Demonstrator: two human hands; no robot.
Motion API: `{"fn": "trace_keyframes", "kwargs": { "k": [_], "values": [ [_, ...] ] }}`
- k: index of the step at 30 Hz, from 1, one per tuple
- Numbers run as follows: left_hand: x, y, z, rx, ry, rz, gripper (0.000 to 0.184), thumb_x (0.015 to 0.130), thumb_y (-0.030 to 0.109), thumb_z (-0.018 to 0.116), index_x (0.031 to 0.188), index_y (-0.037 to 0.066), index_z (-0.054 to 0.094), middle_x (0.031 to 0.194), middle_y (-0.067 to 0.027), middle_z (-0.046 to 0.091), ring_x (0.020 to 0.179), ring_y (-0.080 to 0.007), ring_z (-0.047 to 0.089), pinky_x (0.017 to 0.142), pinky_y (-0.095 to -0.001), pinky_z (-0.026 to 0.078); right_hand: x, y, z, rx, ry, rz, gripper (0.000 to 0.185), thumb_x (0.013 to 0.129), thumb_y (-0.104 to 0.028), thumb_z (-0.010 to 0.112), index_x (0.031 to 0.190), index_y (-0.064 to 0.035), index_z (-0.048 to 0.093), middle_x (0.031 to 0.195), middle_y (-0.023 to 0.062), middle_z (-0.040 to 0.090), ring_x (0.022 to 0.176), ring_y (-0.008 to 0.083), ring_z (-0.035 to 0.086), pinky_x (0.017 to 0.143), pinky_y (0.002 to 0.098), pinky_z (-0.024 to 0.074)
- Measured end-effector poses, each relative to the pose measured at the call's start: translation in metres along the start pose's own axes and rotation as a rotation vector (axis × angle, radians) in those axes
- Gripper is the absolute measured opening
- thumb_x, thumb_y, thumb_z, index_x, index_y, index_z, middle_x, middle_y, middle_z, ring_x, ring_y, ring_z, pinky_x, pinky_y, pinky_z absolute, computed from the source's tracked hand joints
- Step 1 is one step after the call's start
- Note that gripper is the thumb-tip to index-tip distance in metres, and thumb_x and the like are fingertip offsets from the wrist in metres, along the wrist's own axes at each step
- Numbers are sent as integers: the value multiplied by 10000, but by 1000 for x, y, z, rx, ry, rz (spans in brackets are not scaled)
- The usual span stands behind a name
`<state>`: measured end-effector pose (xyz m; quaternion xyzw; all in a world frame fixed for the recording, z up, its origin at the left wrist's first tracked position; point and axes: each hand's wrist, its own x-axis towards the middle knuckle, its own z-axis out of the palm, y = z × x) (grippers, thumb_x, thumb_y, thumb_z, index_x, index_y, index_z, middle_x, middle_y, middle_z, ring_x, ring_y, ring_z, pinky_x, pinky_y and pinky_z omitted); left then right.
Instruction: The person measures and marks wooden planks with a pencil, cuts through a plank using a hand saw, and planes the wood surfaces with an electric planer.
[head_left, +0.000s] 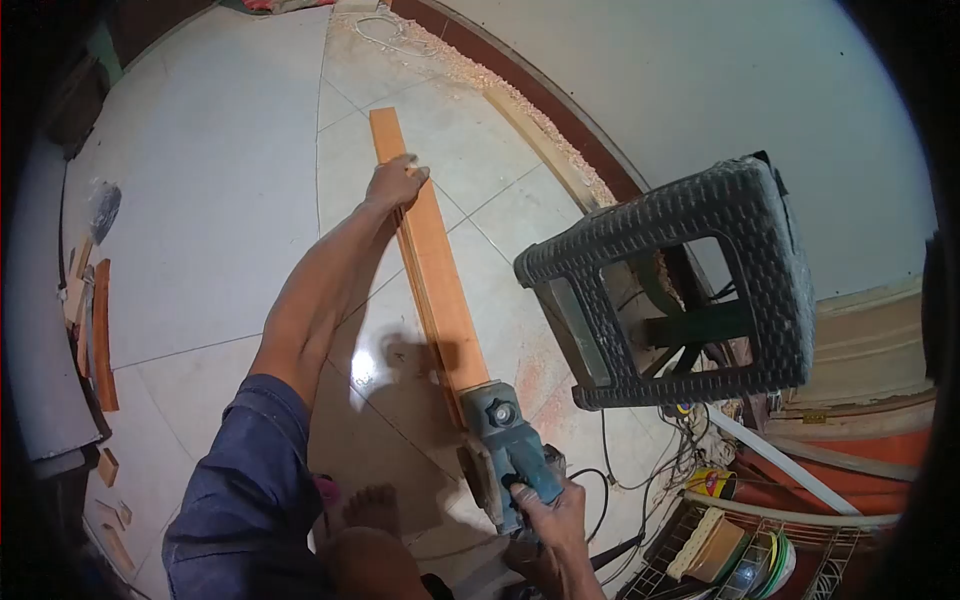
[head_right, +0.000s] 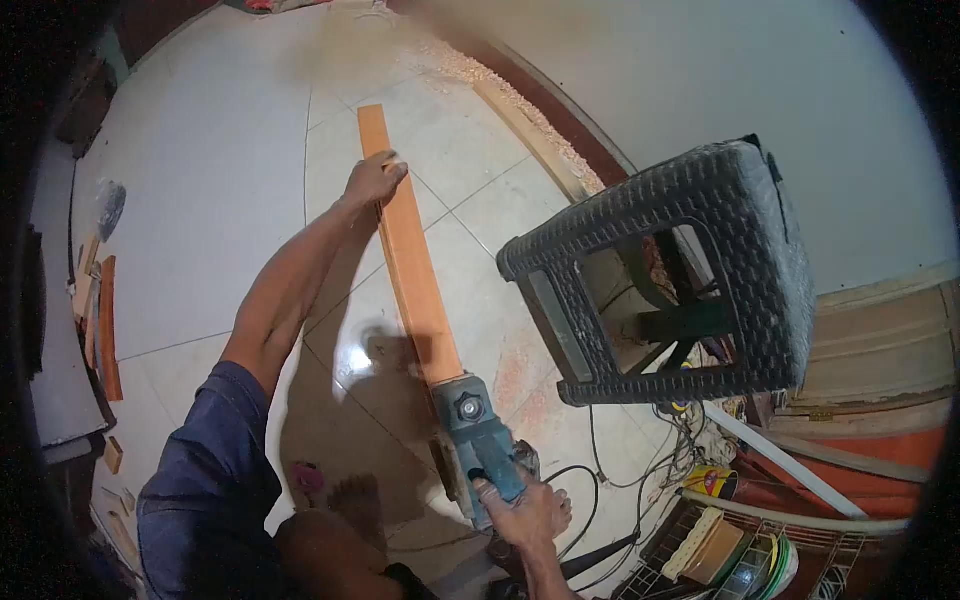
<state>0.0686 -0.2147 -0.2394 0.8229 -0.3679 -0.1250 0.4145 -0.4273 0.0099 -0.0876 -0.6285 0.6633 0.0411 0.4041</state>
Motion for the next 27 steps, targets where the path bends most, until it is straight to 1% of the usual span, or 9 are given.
{"fn": "trace_keyframes", "kwargs": {
  "k": [1,4,8,10,15,18,20,23,27],
  "values": [
    [0,-2,-4,-86,-292,-61,421,969,382,611,1225,55,680,1025,-167,740,948,-295,714,901,-434,538,1,-2,5,-11,-3,-8,610,769,-580,756,1188,-136,747,924,147,769,874,321,734,868,460,527],
    [-12,-2,-3,-210,-192,-50,405,967,334,639,1261,58,665,934,-128,719,777,-224,710,710,-370,545,2,-22,5,-299,67,-29,566,782,-503,764,1205,-127,738,922,180,763,881,347,734,879,451,532],
    [-4,-21,4,-208,-223,-63,413,965,350,646,1252,53,665,940,-134,720,792,-222,710,735,-372,553,12,-69,2,-119,-27,-35,464,790,-343,753,1158,-62,735,918,225,748,888,360,733,873,432,542],
    [2,-28,8,-66,-98,146,416,963,369,654,1246,65,668,929,-127,721,783,-213,706,741,-365,560,32,-73,11,9,-35,-129,408,782,-279,724,1093,-16,729,904,230,743,883,360,735,845,417,551],
    [3,-23,-5,-142,-238,-18,444,976,443,629,1232,83,679,887,-117,714,784,-216,705,738,-396,560,73,-122,20,51,12,-252,344,779,-252,710,988,21,726,811,188,729,768,296,715,759,397,547],
    [5,-12,-20,-212,-367,-146,495,1031,519,499,1221,103,689,898,-110,708,826,-203,702,778,-421,560,100,-160,23,77,4,-222,321,778,-250,694,905,44,717,731,160,700,679,252,676,694,389,535],
    [12,-21,-18,-387,-476,-239,595,1065,564,357,1283,101,662,1053,-132,716,993,-208,688,897,-398,528,119,-186,26,89,-12,-209,321,779,-251,686,863,58,710,691,148,682,642,230,653,665,387,527],
    [22,-59,4,-720,-381,-172,652,1080,564,279,1398,72,568,1244,-168,676,1167,-242,630,991,-375,464,149,-236,32,121,17,-297,337,781,-264,677,802,71,690,651,137,656,618,223,642,633,386,518],
    [-7,-71,-2,-872,-118,-250,741,1072,574,268,1438,-33,486,1300,-225,660,1265,-288,603,1112,-396,400,201,-285,41,88,38,-319,413,776,-320,669,798,92,691,674,170,669,642,248,657,667,402,527]
  ]
}}
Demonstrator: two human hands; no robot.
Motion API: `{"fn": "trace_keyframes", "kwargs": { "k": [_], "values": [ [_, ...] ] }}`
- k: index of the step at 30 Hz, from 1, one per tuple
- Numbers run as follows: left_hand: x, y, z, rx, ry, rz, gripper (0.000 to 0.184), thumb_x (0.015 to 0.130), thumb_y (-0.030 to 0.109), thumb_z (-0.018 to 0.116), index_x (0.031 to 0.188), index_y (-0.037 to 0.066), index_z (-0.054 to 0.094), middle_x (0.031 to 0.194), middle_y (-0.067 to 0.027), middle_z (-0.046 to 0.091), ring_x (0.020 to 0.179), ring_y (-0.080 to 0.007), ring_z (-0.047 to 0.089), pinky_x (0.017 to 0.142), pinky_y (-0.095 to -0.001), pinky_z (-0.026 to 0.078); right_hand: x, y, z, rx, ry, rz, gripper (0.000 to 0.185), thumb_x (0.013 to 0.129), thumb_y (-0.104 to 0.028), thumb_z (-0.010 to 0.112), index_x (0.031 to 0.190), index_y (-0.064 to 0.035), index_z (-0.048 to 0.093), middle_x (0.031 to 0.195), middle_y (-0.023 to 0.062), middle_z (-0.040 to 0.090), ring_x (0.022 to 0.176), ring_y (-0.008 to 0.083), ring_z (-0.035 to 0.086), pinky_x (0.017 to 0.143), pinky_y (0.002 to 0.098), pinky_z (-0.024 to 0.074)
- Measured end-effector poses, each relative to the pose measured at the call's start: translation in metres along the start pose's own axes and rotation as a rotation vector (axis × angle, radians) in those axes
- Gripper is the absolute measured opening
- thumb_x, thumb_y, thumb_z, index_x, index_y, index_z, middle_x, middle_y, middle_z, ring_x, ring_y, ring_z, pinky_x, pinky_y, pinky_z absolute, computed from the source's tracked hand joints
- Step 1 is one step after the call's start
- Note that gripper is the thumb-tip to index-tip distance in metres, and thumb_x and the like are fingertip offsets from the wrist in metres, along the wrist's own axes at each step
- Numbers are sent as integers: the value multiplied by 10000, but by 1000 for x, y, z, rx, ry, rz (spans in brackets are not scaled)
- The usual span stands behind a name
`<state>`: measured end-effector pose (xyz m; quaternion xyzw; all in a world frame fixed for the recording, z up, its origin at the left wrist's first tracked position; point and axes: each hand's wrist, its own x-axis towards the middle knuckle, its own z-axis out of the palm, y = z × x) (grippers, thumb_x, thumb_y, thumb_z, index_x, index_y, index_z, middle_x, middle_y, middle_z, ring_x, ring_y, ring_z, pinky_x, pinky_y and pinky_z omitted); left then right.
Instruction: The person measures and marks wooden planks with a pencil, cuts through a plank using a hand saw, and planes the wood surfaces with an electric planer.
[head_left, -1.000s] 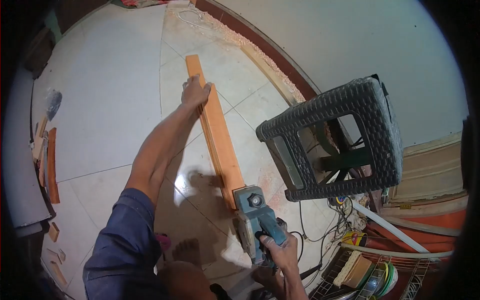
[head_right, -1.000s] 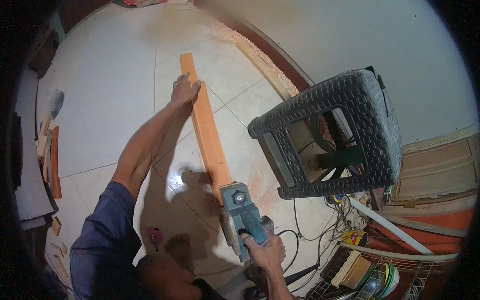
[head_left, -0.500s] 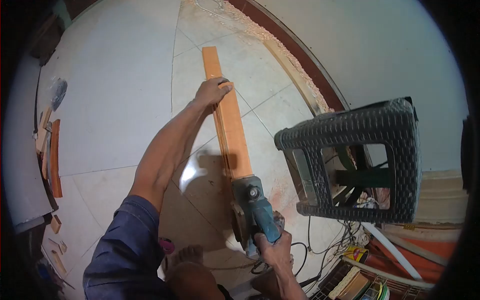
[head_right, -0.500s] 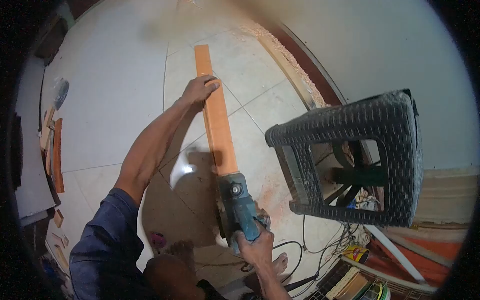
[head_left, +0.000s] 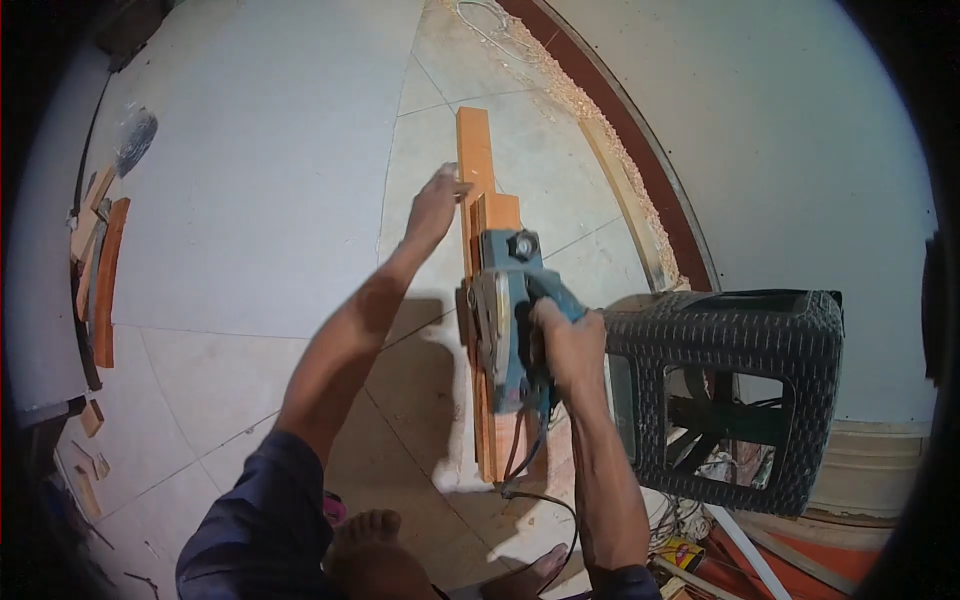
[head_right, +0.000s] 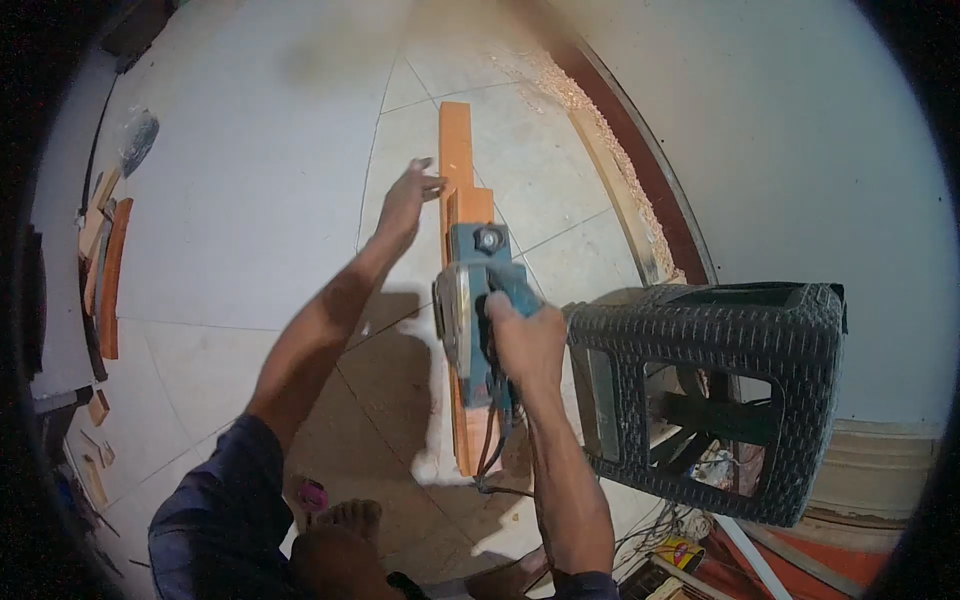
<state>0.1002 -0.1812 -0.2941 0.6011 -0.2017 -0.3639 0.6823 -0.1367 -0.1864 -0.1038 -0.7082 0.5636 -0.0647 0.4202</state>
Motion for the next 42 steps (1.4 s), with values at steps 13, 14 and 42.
{"fn": "trace_keyframes", "kwargs": {
  "k": [13,14,42],
  "values": [
    [-239,10,67,711,-167,-110,249,992,246,609,1114,31,577,994,-148,617,905,-261,604,782,-394,494,159,-100,32,154,-25,-247,230,775,-214,653,694,0,635,606,93,584,498,203,547,476,360,416],
    [-254,-28,93,542,62,41,328,977,240,635,1202,17,546,1065,-164,599,933,-260,608,808,-393,508,168,-108,37,179,-26,-269,225,780,-210,649,695,-2,628,602,92,577,495,204,543,474,362,414],
    [-117,5,48,612,245,357,642,949,321,674,1437,-38,463,1343,-249,574,1331,-389,477,1130,-460,387,-283,193,-67,85,-28,300,339,785,-267,716,961,23,726,727,87,670,738,156,637,699,351,528]
  ]
}}
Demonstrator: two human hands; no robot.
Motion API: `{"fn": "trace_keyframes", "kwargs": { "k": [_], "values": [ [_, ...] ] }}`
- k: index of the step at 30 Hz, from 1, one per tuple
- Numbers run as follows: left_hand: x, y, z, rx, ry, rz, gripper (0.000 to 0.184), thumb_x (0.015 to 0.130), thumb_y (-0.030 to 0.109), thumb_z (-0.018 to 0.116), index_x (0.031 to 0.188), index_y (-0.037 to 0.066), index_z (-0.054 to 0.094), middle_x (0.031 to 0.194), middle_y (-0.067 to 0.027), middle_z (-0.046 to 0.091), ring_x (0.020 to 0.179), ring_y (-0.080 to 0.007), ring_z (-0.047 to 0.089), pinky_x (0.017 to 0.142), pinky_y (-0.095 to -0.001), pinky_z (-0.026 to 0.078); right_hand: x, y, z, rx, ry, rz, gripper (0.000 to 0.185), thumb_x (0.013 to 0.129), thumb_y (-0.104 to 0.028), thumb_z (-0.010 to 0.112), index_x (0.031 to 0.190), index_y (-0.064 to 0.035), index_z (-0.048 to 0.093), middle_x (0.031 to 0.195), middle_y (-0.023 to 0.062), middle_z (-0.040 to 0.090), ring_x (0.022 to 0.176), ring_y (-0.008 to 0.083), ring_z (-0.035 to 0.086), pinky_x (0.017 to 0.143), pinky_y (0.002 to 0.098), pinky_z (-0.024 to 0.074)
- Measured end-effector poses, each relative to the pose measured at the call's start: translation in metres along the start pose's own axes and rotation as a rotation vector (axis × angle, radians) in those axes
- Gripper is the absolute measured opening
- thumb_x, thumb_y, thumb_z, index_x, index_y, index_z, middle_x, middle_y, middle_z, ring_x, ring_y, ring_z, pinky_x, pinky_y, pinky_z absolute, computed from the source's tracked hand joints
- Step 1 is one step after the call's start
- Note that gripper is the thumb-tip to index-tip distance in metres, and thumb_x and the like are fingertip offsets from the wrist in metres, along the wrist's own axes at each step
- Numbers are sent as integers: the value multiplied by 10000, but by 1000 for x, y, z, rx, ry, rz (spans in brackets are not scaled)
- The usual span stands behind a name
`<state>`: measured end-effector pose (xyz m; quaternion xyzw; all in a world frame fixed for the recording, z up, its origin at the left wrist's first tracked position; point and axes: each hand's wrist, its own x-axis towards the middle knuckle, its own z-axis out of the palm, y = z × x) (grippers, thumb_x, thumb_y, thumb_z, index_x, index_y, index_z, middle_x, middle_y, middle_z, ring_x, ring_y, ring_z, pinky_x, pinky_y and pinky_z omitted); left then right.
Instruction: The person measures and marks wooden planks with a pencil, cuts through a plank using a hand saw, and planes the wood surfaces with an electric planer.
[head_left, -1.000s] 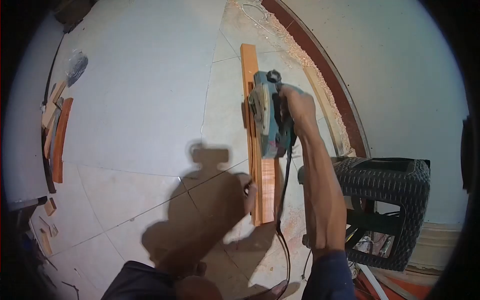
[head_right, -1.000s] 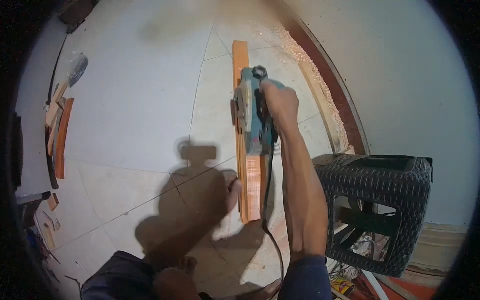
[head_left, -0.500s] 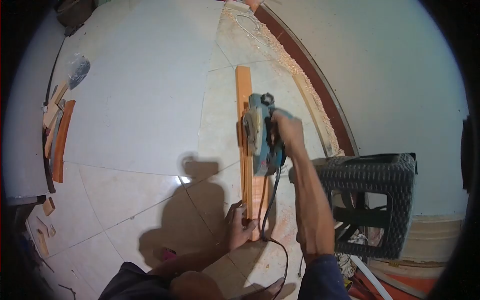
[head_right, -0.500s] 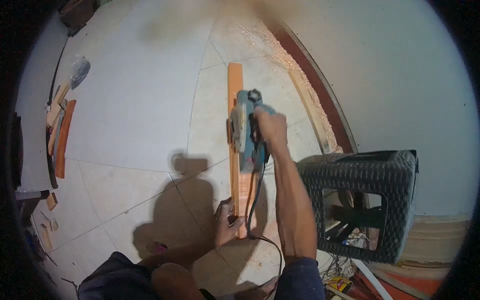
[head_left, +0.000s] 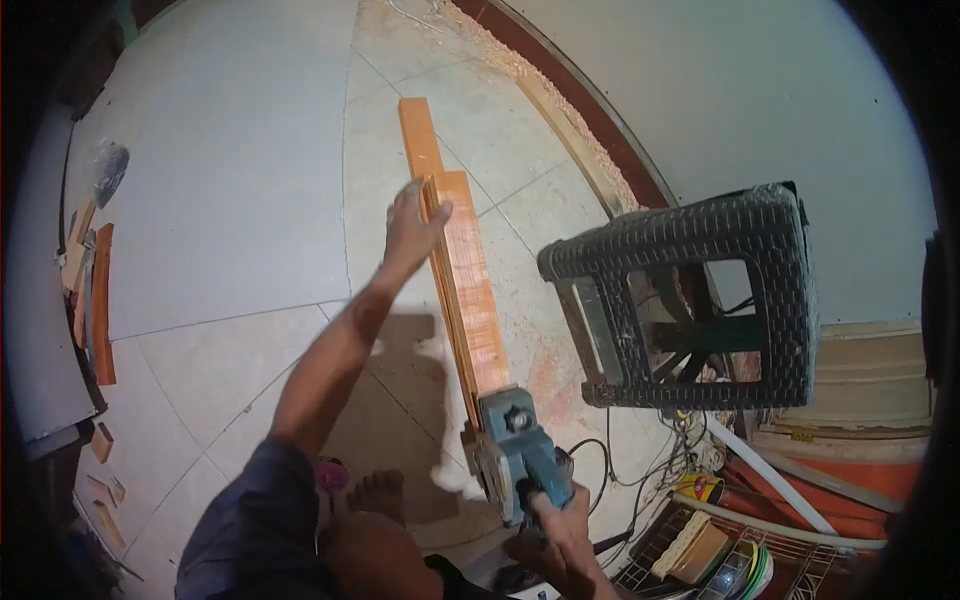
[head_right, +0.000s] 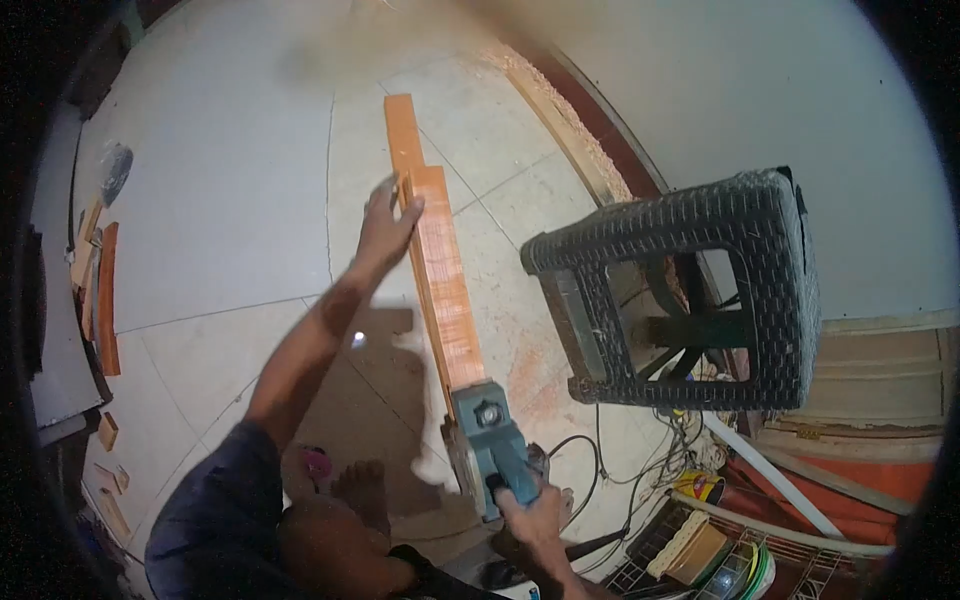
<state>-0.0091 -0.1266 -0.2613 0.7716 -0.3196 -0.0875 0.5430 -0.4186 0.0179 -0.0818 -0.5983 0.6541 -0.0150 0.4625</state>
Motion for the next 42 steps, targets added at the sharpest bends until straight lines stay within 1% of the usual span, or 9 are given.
{"fn": "trace_keyframes", "kwargs": {
  "k": [4,10,16,19,23,26,30,36,42],
  "values": [
    [44,-28,19,-126,-126,-13,673,918,350,700,1452,7,476,1347,-257,576,1318,-406,486,1103,-446,421,-11,37,-6,-240,29,-228,350,790,-258,717,1004,18,736,733,87,680,722,152,630,688,347,523],
    [61,-29,-4,-151,-392,-231,539,939,403,653,1363,73,612,1198,-248,689,1124,-354,653,977,-413,492,26,-67,16,-29,82,-3,329,788,-215,710,1010,26,730,745,76,688,683,145,618,661,315,510],
    [68,-34,-14,-264,-420,-178,585,1085,444,397,1330,-45,605,1102,-155,693,997,-235,617,897,-367,480,110,-136,36,27,20,-200,335,783,-214,698,991,47,714,757,82,684,688,157,626,676,328,519],
    [73,-62,0,-545,-519,-260,811,1080,594,174,1428,-46,529,1509,-236,483,1466,-310,369,1236,-398,197,159,-189,54,-14,40,-289,350,772,-257,687,881,75,698,770,102,685,699,182,643,666,343,522],
    [53,-52,-11,-668,-445,-253,806,1076,596,142,1531,-24,385,1606,-164,375,1526,-315,263,1261,-428,129,207,-273,74,-22,-27,-342,363,760,-287,673,718,73,690,651,127,662,583,197,630,561,359,488],
    [37,-63,-13,-471,-361,-163,829,1066,623,131,1570,-12,301,1574,-245,390,1493,-330,336,1231,-409,208,256,-311,91,-2,8,-398,373,745,-310,673,701,60,699,616,132,655,556,218,633,541,366,475],
    [4,-77,16,-953,-165,-259,729,1102,517,198,1612,13,67,1614,-215,331,1518,-330,279,1237,-446,207,307,-366,109,-19,17,-528,379,741,-311,680,725,67,706,663,144,675,597,221,649,569,355,484],
    [-43,-96,28,-1180,-4,-331,794,1069,550,356,1596,0,132,1616,-231,309,1509,-318,296,1247,-456,209,320,-390,119,102,-72,-522,303,763,-259,673,719,40,691,661,125,657,587,213,627,563,365,466],
    [-43,-98,16,-1142,-82,-312,727,1079,491,375,1591,8,195,1620,-235,288,1489,-345,326,1234,-479,238,244,-285,83,-84,-29,-432,382,828,-320,653,745,51,688,654,93,642,601,172,606,571,371,473]
  ]
}}
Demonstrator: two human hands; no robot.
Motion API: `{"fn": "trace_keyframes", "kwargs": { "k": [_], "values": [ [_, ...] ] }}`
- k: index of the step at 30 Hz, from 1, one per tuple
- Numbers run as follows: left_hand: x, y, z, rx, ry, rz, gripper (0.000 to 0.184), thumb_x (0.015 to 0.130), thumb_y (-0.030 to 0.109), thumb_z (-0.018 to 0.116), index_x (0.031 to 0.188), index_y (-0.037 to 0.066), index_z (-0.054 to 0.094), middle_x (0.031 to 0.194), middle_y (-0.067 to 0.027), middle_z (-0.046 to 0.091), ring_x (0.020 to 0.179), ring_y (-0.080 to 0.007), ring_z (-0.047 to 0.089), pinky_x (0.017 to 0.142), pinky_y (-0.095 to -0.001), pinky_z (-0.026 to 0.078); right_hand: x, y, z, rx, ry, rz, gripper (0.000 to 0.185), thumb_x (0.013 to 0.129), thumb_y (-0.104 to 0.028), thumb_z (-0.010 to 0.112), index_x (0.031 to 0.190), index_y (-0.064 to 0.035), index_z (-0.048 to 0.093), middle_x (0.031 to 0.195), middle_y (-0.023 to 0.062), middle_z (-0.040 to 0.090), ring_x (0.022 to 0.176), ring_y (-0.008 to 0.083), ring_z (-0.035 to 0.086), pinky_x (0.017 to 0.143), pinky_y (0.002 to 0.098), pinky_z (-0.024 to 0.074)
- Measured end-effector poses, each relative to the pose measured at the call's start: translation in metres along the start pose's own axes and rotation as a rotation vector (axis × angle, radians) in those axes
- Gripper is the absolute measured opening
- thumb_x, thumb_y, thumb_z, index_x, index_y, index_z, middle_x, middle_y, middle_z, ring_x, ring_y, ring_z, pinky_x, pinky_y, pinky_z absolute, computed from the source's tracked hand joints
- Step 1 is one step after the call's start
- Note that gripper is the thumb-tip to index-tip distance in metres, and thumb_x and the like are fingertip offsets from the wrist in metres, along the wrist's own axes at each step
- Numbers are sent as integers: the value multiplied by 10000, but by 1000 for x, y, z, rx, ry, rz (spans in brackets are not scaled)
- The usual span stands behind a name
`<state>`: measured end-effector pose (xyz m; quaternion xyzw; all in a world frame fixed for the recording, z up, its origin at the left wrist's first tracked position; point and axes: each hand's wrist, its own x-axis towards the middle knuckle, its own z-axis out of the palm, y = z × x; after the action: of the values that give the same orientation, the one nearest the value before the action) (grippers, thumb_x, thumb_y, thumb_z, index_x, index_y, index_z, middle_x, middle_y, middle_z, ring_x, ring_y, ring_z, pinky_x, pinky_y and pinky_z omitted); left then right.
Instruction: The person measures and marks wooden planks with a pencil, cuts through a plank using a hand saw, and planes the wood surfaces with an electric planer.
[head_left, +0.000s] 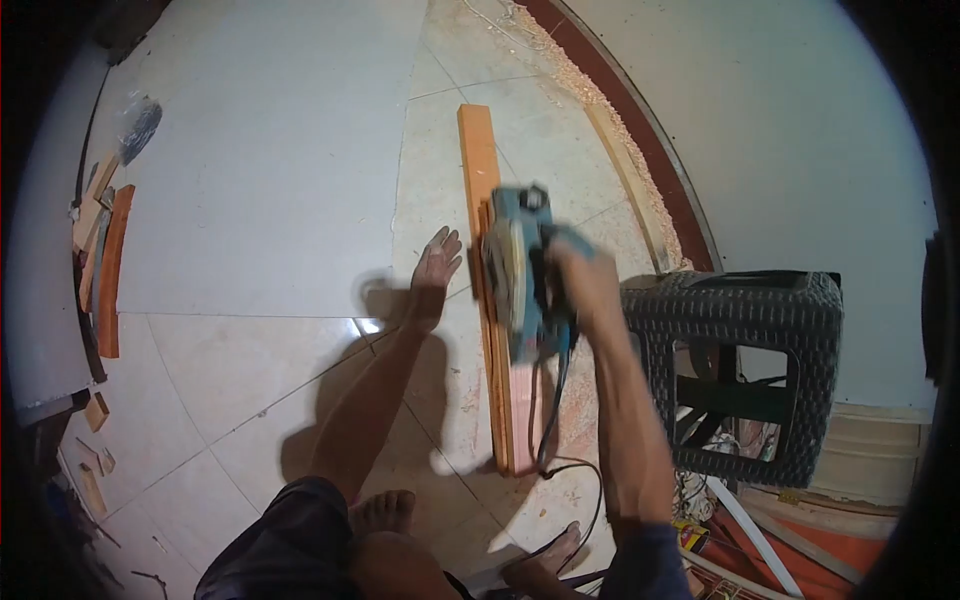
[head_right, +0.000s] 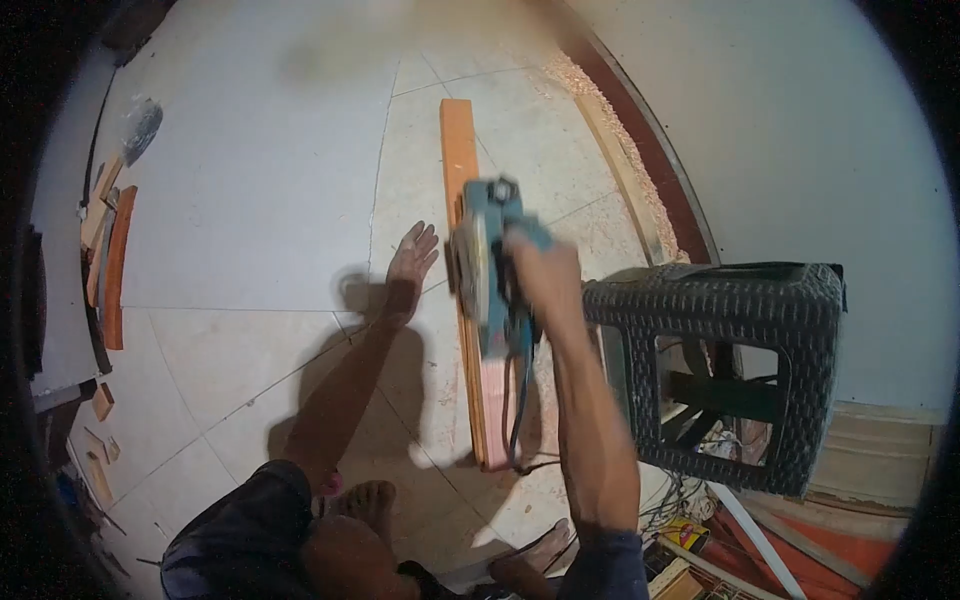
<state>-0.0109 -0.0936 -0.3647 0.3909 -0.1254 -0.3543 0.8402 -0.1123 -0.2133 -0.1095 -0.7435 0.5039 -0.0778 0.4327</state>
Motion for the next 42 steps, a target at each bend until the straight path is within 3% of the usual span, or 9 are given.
{"fn": "trace_keyframes", "kwargs": {
  "k": [7,9,12,16,21,26,30,38,42],
  "values": [
    [15,29,27,431,2,-5,617,1101,437,340,1542,6,365,1578,-196,405,1453,-288,400,1188,-403,336,-262,134,-55,42,-1,312,354,770,-249,720,978,35,693,762,45,669,707,142,617,665,329,512],
    [41,37,38,835,61,215,595,1095,450,361,1484,16,476,1476,-197,538,1386,-274,494,1124,-379,406,-315,157,-66,1,14,376,357,764,-251,725,975,36,700,765,48,674,706,145,617,667,329,511],
    [60,69,66,834,-37,77,584,1091,447,337,1398,11,574,1337,-213,644,1282,-315,590,1059,-387,454,-346,182,-73,91,50,368,371,757,-264,739,984,28,721,773,52,689,709,149,622,676,333,516],
    [80,58,47,856,-147,57,585,1107,446,230,1434,69,536,1335,-254,614,1305,-366,539,1083,-409,416,-314,160,-62,-89,23,426,360,760,-253,748,1007,9,737,746,51,691,702,142,626,686,320,515],
    [68,76,61,894,-112,-34,575,1112,393,225,1378,13,565,1308,-262,632,1269,-365,577,1087,-422,416,-235,117,-47,119,21,348,276,781,-232,714,865,28,674,717,43,655,652,142,595,633,321,495],
    [92,55,34,663,-178,-80,666,1115,438,172,1425,-34,524,1428,-243,557,1386,-334,484,1202,-405,319,-126,60,-24,46,76,176,299,798,-239,694,909,39,700,740,75,673,661,156,627,620,340,505],
    [88,46,30,663,-175,-72,699,1110,465,128,1456,-18,496,1488,-235,502,1444,-331,412,1227,-420,269,-39,11,-8,69,65,90,287,793,-250,665,748,32,694,655,81,647,587,171,614,549,342,475],
    [66,49,26,326,-33,-103,842,1060,637,172,1610,10,58,1507,-251,480,1444,-344,411,1218,-438,269,94,-53,20,130,-8,-102,240,796,-229,639,691,-14,625,604,82,582,506,186,537,485,339,405],
    [60,44,18,261,-7,-93,858,1057,641,180,1606,6,6,1490,-260,494,1453,-337,397,1237,-424,245,121,-77,30,230,-25,-96,208,785,-200,641,713,-6,622,615,88,574,507,191,527,486,344,406]
  ]
}}
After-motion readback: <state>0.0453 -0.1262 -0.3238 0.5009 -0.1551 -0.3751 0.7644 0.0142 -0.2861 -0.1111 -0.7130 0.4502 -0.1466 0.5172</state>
